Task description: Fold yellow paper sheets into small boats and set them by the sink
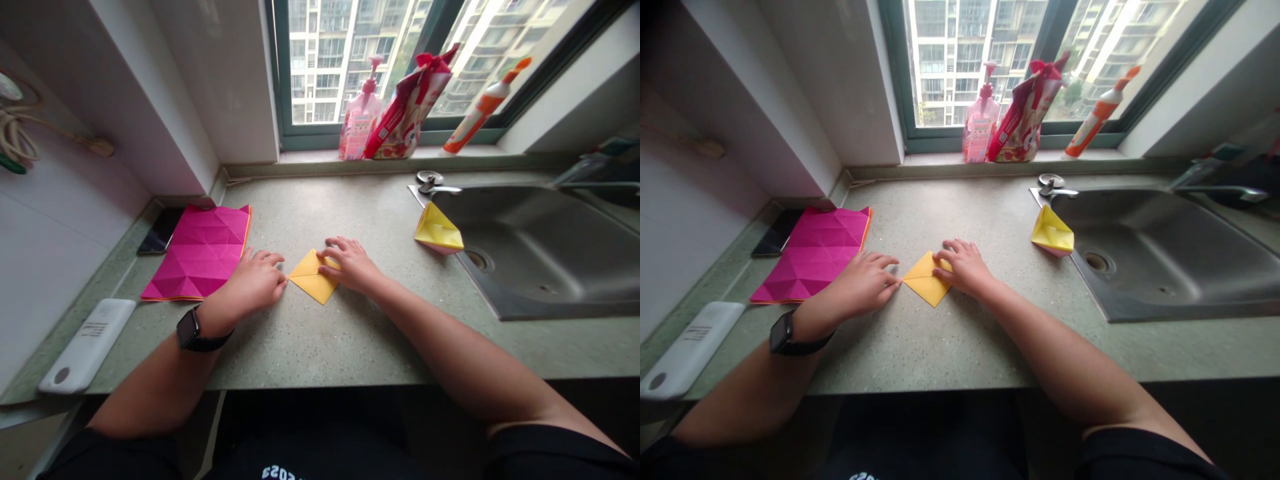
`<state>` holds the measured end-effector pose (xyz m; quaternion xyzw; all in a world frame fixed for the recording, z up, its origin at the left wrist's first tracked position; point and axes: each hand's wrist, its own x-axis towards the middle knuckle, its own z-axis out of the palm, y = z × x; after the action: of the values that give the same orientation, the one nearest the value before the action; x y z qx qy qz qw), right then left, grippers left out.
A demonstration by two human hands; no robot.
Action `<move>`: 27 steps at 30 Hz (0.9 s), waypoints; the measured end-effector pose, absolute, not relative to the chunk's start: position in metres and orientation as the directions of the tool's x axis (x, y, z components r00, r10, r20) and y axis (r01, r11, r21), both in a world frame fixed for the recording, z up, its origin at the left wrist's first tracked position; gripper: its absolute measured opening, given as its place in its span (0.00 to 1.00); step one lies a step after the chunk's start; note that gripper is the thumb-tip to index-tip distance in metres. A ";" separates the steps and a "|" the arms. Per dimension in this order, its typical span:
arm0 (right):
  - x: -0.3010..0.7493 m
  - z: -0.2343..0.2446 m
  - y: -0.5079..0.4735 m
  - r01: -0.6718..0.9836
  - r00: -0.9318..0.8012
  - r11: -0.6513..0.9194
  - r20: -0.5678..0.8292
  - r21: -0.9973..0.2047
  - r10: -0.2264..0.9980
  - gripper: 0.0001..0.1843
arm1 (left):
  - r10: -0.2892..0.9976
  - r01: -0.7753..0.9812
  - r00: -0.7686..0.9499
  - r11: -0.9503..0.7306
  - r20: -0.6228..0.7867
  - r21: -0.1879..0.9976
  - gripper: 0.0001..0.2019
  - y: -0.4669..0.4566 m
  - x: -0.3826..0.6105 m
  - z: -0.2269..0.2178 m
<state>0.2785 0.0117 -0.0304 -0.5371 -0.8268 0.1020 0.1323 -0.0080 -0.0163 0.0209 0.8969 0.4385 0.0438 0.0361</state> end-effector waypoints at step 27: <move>0.291 -0.042 0.021 0.845 -0.419 0.415 0.066 -0.337 0.906 0.26 | 0.636 0.614 0.771 -0.754 0.027 0.234 0.23 -0.018 0.024 0.000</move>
<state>0.2909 0.0209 -0.0419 -0.5256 -0.8327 0.1268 0.1199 0.0245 -0.0184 -0.0003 0.9350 0.3342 0.0525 0.1061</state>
